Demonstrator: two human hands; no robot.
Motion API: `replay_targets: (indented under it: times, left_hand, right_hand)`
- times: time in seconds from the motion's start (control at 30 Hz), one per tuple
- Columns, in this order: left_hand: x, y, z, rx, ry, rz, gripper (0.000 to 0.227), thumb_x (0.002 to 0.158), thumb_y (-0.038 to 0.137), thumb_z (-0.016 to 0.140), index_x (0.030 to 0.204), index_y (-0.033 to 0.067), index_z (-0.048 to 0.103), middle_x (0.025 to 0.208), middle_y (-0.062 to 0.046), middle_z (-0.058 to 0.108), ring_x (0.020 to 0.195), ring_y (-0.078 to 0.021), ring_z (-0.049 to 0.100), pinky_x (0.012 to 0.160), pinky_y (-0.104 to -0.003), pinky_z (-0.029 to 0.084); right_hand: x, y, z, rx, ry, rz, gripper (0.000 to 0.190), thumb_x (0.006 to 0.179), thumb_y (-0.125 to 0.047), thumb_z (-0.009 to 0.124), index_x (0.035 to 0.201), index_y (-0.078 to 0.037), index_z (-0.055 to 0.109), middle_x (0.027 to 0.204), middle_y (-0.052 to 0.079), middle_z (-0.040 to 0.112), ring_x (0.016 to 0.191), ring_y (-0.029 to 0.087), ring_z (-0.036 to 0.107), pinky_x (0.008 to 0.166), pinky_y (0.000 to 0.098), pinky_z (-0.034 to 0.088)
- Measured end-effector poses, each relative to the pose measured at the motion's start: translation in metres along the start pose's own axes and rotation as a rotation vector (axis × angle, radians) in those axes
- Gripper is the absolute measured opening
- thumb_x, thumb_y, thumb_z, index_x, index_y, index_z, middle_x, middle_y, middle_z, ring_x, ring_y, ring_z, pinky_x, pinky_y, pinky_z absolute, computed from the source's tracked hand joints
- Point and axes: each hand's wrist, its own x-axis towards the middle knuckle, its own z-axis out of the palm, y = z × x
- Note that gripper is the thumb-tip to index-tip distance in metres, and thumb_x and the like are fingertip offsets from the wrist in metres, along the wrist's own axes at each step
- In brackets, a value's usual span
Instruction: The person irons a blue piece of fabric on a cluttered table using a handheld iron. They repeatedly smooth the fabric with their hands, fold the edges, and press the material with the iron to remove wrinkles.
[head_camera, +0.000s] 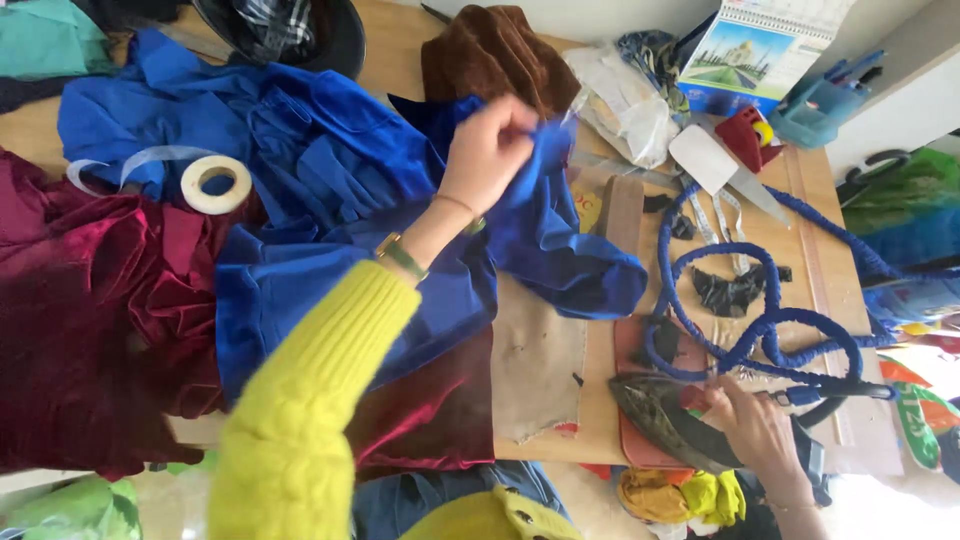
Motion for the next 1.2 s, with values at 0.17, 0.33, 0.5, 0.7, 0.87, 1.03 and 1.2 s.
replay_targets:
  times: [0.17,0.33,0.5,0.7,0.87,1.03,1.2]
  left_hand:
    - [-0.049,0.003,0.014,-0.119,0.165,0.127,0.064,0.093,0.007,0.075,0.15,0.0079,0.046,0.139,-0.028,0.057,0.127,-0.0446,0.061,0.105,-0.053,0.055]
    - [-0.186,-0.009,0.02,0.614,-0.274,-0.217,0.081,0.094,0.046,0.067,0.16,0.0107,0.036,0.166,-0.022,0.031,0.153,-0.0403,0.025,0.119,-0.071,0.012]
    - [-0.267,-0.001,-0.002,0.859,-0.193,-0.369,0.077,0.098,0.056,0.056,0.158,0.0124,0.037,0.168,-0.013,0.03,0.156,-0.0302,0.019,0.122,-0.068,-0.002]
    - [-0.304,-0.02,-0.014,0.995,-0.043,-0.36,0.076,0.101,0.068,0.036,0.159,0.0201,0.034,0.171,-0.002,0.024,0.159,-0.0272,0.011,0.124,-0.071,-0.004]
    - [-0.319,-0.013,-0.033,0.996,0.023,-0.337,0.07,0.103,0.067,0.034,0.157,0.023,0.038,0.173,-0.004,0.019,0.16,-0.0288,0.009,0.122,-0.072,-0.002]
    - [-0.329,0.006,-0.053,1.056,0.037,-0.343,0.071,0.1,0.064,0.042,0.157,0.023,0.04,0.171,-0.007,0.026,0.158,-0.0318,0.019,0.119,-0.074,0.01]
    - [-0.344,0.016,-0.067,1.118,0.049,-0.38,0.073,0.099,0.065,0.043,0.159,0.0235,0.039,0.167,-0.01,0.034,0.154,-0.0352,0.032,0.114,-0.074,0.025]
  right_hand:
    - [0.044,-0.053,-0.038,0.133,0.219,-0.153,0.05,0.099,-0.036,0.058,0.146,-0.02,0.052,0.13,0.02,0.065,0.124,0.042,0.062,0.102,0.0543,0.049]
    - [0.164,-0.105,-0.028,0.232,0.199,-0.231,0.055,0.1,-0.043,0.06,0.149,-0.023,0.045,0.129,0.021,0.059,0.116,0.045,0.064,0.092,0.0572,0.056]
    - [0.296,-0.125,0.038,0.141,0.051,0.013,0.056,0.1,-0.065,0.054,0.129,-0.019,0.044,0.136,0.02,0.054,0.117,0.047,0.065,0.097,0.0583,0.055]
    - [0.323,-0.151,0.032,0.257,0.105,0.249,0.078,0.089,-0.065,0.061,0.152,-0.031,0.028,0.132,0.019,0.048,0.122,0.048,0.06,0.096,0.0649,0.046]
    - [0.291,-0.17,-0.011,0.45,0.148,0.161,0.08,0.092,-0.048,0.07,0.162,-0.029,0.036,0.138,0.026,0.043,0.134,0.049,0.05,0.105,0.0548,0.046]
    - [0.211,-0.218,-0.089,0.184,0.497,-0.253,0.073,0.094,-0.033,0.071,0.162,-0.024,0.044,0.123,0.024,0.045,0.115,0.045,0.051,0.09,0.0571,0.045]
    - [0.113,-0.303,-0.142,0.243,0.593,-0.533,0.071,0.09,-0.035,0.074,0.156,-0.019,0.055,0.127,0.025,0.054,0.108,0.042,0.057,0.091,0.0519,0.049]
